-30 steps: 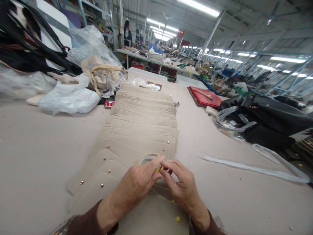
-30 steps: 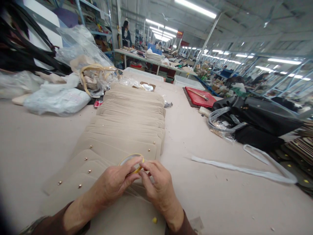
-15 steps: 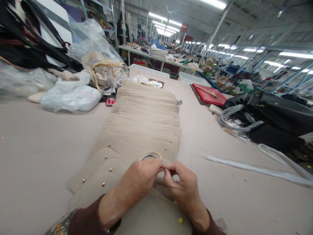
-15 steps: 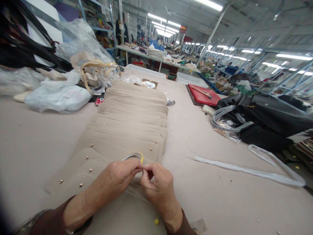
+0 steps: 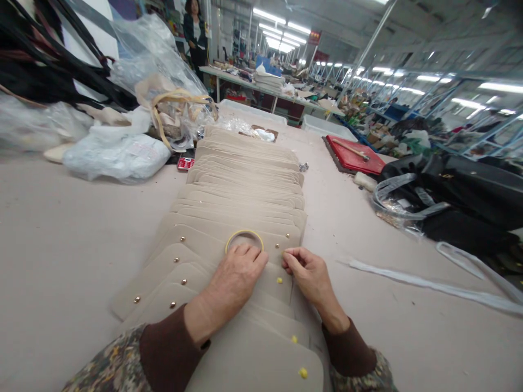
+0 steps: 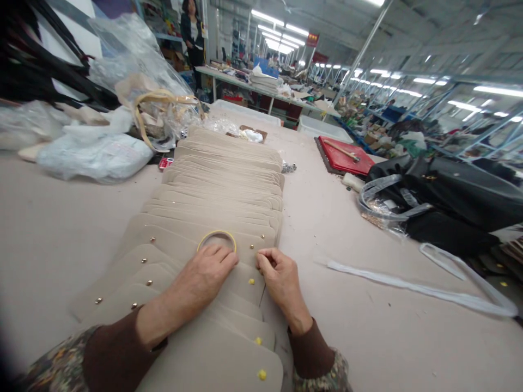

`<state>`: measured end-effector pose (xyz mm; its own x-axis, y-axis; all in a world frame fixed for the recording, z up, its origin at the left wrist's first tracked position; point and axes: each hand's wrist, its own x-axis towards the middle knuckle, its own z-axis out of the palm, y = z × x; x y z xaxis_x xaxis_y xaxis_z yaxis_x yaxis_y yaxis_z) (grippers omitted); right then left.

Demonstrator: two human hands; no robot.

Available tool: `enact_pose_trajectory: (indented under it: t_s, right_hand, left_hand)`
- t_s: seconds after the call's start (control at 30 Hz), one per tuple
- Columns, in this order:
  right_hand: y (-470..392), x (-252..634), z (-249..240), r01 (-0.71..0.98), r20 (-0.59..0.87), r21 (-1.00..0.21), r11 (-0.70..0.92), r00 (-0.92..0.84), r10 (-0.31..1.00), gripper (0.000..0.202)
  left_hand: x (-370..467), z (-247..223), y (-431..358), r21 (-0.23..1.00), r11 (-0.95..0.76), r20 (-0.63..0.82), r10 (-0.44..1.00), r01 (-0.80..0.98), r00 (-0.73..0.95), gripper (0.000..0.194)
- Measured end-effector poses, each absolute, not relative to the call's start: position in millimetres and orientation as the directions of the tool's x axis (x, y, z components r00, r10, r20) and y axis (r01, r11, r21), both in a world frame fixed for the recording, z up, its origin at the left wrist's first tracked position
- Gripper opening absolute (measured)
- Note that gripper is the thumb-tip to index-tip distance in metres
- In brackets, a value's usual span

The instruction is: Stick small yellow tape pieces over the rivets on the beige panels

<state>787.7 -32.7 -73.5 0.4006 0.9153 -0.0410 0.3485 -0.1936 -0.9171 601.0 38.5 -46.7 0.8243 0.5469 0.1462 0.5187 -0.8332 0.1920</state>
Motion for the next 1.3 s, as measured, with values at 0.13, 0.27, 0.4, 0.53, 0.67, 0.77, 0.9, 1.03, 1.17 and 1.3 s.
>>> enact_pose_trajectory:
  t_s: [0.13,0.27,0.4,0.53,0.67,0.77,0.9,1.03,1.17,1.3]
  right_hand:
    - [-28.9,787.2,-74.1,0.331,-0.082,-0.915,-0.231,0.407,0.91,0.027]
    - [-30.8,785.7,-64.5,0.213,-0.171,-0.937,-0.278,0.415,0.893,0.031]
    - [-42.7,777.8,-59.0,0.155,-0.365,-0.889,-0.432,0.331,0.87,0.032]
    - [-55.9,766.2,-60.5,0.309,-0.392,-0.823,-0.477,0.299,0.87,0.027]
    - [-58.5,759.3,-59.0,0.566,-0.244,-0.738,-0.367,0.284,0.927,0.023]
    - [-54.6,754.8,-56.6,0.672,-0.151,-0.683,-0.286,0.252,0.956,0.021]
    - [-50.8,752.1,-58.2,0.734,-0.114,-0.634,-0.243,0.223,0.968,0.02]
    - [-56.9,758.0,-62.8,0.698,-0.126,-0.641,-0.32,0.315,0.941,0.022]
    - [-70.3,761.9,-64.1,0.648,-0.133,-0.701,-0.298,0.292,0.947,0.019]
    - [-75.9,756.3,-66.9,0.752,0.01,-0.635,-0.176,0.236,0.972,0.021]
  left_hand:
    - [597.6,-48.0,36.9,0.233,-0.822,0.069,0.546,0.519,0.835,0.014]
    - [585.9,-49.9,33.1,0.27,-0.817,0.021,0.534,0.509,0.845,0.015]
    - [578.3,-54.2,32.3,0.278,-0.823,0.027,0.522,0.496,0.852,0.015]
    - [578.0,-54.5,32.8,0.288,-0.822,0.012,0.515,0.491,0.857,0.014]
    - [578.5,-54.0,31.9,0.297,-0.819,0.005,0.516,0.491,0.857,0.014]
    - [578.3,-56.6,30.7,0.298,-0.816,0.013,0.522,0.495,0.853,0.013]
    - [577.6,-60.2,30.7,0.293,-0.818,0.033,0.525,0.494,0.85,0.012]
    - [576.6,-61.0,31.8,0.307,-0.815,0.047,0.529,0.492,0.847,0.013]
    - [575.9,-61.9,32.0,0.31,-0.813,0.059,0.533,0.492,0.844,0.016]
    - [574.4,-60.9,31.3,0.313,-0.816,0.064,0.53,0.487,0.846,0.016]
